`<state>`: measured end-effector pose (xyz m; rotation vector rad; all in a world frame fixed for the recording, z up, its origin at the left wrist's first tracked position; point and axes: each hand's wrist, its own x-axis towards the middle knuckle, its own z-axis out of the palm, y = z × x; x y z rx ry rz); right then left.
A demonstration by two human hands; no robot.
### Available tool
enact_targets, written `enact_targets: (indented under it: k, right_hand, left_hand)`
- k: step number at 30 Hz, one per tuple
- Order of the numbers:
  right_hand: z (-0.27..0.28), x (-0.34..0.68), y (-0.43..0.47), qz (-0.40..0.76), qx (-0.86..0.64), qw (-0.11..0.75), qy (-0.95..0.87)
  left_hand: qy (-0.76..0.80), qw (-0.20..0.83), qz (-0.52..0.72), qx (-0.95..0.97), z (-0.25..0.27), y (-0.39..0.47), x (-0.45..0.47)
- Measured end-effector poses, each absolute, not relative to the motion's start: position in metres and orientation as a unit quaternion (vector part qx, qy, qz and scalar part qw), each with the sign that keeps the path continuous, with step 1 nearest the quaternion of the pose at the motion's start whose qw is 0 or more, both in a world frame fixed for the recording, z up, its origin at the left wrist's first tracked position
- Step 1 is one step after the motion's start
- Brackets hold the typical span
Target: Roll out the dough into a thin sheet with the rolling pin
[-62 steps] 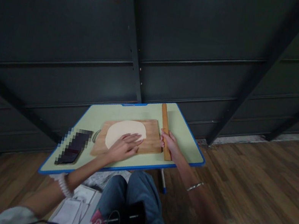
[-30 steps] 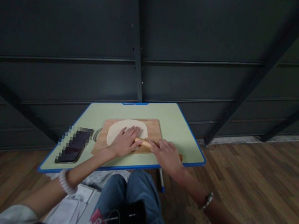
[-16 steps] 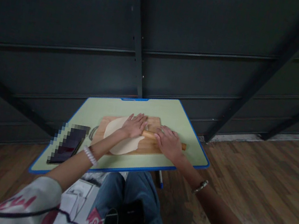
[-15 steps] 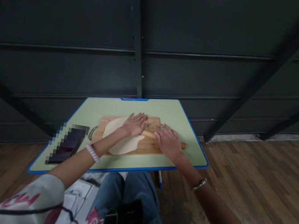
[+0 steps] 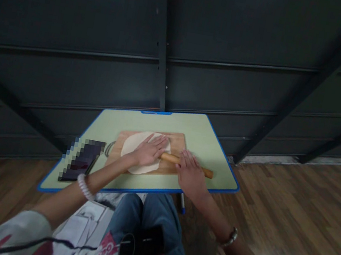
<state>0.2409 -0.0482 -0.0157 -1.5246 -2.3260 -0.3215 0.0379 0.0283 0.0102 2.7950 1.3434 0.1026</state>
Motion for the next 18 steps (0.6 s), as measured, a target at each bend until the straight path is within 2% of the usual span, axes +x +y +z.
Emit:
enact_targets:
  k: [10,18]
  right_hand:
    - [-0.02,0.227,-0.111,-0.137,-0.516,0.152,-0.832]
    - [-0.02,0.232,-0.076,-0.157,-0.526,0.143,-0.823]
  left_hand:
    - [0.39,0.063,0.094,0.914,0.004,-0.036,0.005]
    - [0.401,0.062,0.051,0.913,0.007,-0.001,0.018]
